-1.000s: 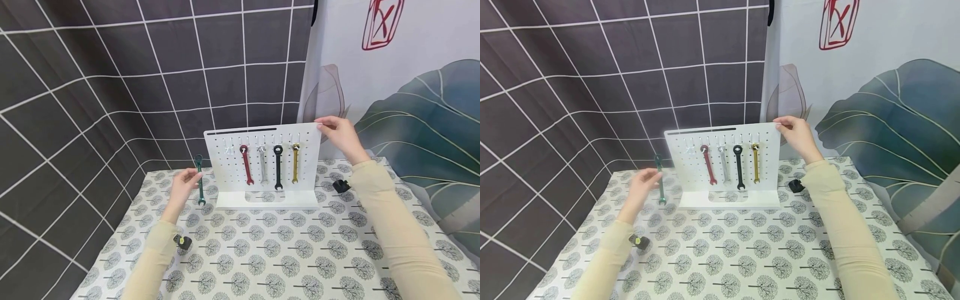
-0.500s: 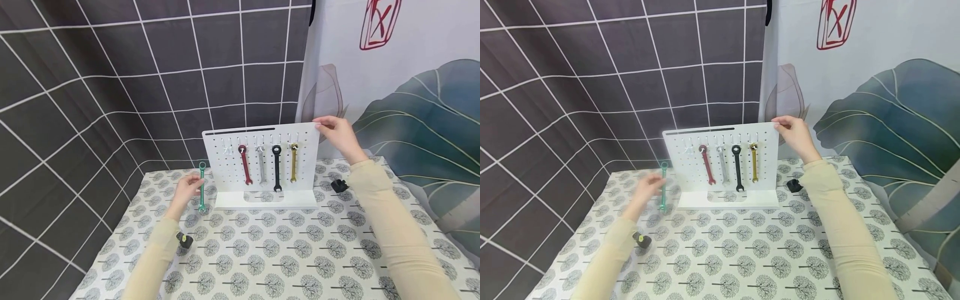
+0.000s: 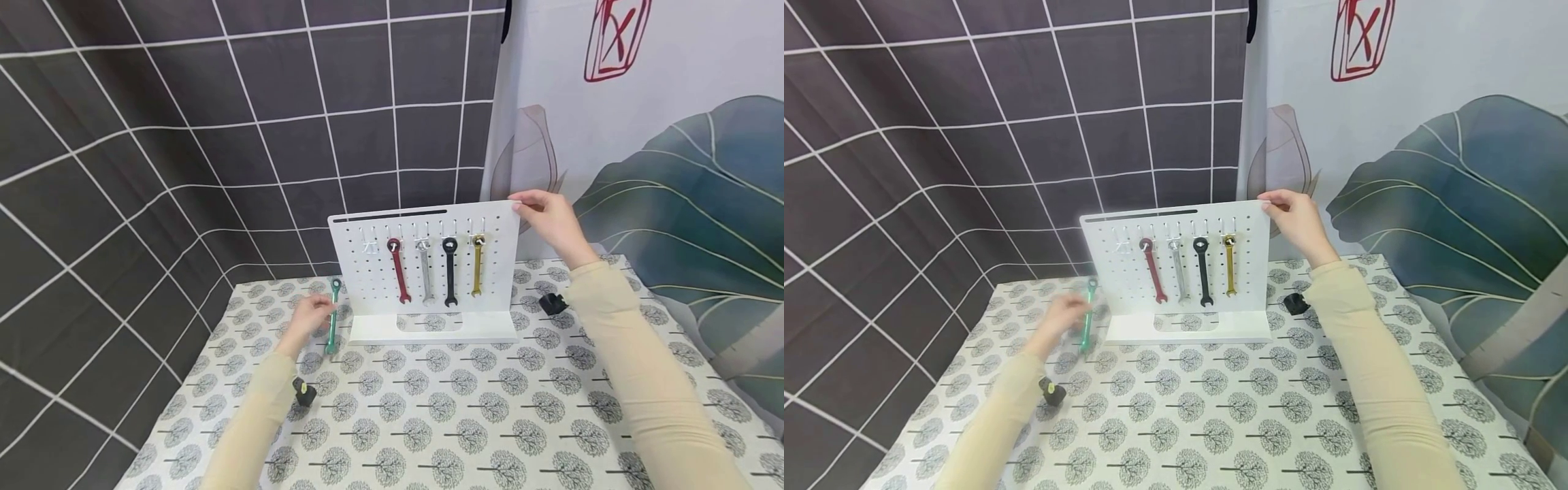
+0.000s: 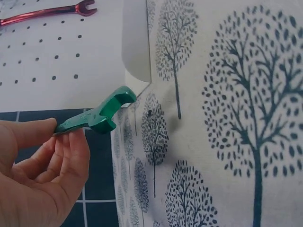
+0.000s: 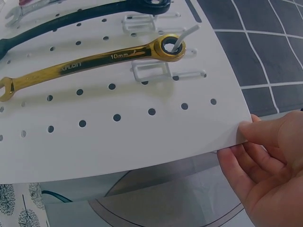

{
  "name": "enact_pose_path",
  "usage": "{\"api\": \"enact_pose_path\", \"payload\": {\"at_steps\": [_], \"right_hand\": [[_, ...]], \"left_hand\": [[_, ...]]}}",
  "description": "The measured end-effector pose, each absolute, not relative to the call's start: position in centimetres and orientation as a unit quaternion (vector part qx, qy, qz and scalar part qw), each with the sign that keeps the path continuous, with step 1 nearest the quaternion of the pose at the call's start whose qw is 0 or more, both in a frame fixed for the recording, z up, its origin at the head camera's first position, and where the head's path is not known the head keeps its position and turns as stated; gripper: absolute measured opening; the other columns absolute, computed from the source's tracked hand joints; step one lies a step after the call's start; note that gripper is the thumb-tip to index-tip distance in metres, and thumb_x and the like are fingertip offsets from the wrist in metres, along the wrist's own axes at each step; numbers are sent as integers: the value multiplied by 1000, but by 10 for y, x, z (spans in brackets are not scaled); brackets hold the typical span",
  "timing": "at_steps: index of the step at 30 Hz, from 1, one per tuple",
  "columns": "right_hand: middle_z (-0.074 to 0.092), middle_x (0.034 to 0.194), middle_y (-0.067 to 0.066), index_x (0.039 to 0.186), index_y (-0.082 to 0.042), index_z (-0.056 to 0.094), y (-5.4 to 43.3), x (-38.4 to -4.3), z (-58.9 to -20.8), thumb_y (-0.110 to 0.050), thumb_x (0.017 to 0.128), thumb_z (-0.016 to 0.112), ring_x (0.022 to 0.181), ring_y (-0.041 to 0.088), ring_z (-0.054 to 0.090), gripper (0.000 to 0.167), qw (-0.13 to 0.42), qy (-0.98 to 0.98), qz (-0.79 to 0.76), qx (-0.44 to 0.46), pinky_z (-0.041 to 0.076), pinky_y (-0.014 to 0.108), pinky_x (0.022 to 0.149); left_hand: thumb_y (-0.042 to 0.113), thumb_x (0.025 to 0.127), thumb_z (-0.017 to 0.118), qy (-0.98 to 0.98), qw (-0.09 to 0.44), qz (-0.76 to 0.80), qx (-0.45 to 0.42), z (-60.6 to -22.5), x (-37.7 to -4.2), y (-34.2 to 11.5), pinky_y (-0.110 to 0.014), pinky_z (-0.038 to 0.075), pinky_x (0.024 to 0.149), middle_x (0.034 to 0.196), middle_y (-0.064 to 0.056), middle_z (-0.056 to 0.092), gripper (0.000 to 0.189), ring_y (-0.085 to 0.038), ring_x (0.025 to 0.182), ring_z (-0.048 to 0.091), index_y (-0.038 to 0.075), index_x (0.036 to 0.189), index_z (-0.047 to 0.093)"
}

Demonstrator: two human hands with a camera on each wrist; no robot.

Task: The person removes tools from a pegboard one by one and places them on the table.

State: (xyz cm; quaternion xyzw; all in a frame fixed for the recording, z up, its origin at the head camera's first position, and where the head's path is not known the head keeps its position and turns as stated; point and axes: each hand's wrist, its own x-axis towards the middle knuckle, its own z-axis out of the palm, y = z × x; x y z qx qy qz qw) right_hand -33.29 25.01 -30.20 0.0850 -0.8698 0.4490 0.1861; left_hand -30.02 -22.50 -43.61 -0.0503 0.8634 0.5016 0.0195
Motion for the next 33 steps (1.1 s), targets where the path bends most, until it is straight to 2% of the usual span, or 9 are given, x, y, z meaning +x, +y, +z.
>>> {"api": "enact_pose_path", "payload": {"at_steps": [7, 18, 27, 33], "right_hand": [[66, 128, 20, 129, -3, 66, 249, -333, -302, -28, 102, 61, 96, 2, 59, 36, 177, -869, 455, 82, 47, 27, 89], [66, 127, 21, 129, -2, 65, 250, -332, -305, -26, 102, 61, 95, 1, 59, 36, 179, -871, 448, 88, 46, 26, 89], [66, 126, 21, 129, -2, 65, 250, -333, -303, -25, 103, 61, 95, 4, 59, 35, 175, -872, 447, 89, 47, 25, 86], [67, 125, 20, 128, -2, 66, 250, -334, -302, -26, 102, 61, 91, -1, 59, 35, 178, -872, 446, 93, 47, 22, 83]], "left_hand": [[16, 98, 63, 876, 38, 479, -42, -441, -301, -223, -44, 59, 88, 111, -18, 67, 30, -30, 96, 64, -4, 121, 63], [14, 96, 67, 883, 58, 463, -39, -455, -307, -223, -30, 62, 75, 105, -15, 67, 28, -17, 82, 62, -6, 115, 64], [11, 96, 66, 880, 74, 468, -28, -459, -307, -223, -31, 62, 74, 106, -17, 66, 29, -19, 82, 65, -8, 116, 63], [9, 95, 66, 873, 83, 478, -38, -459, -306, -223, -31, 62, 75, 104, -17, 65, 29, -20, 84, 65, -9, 118, 62]]}}
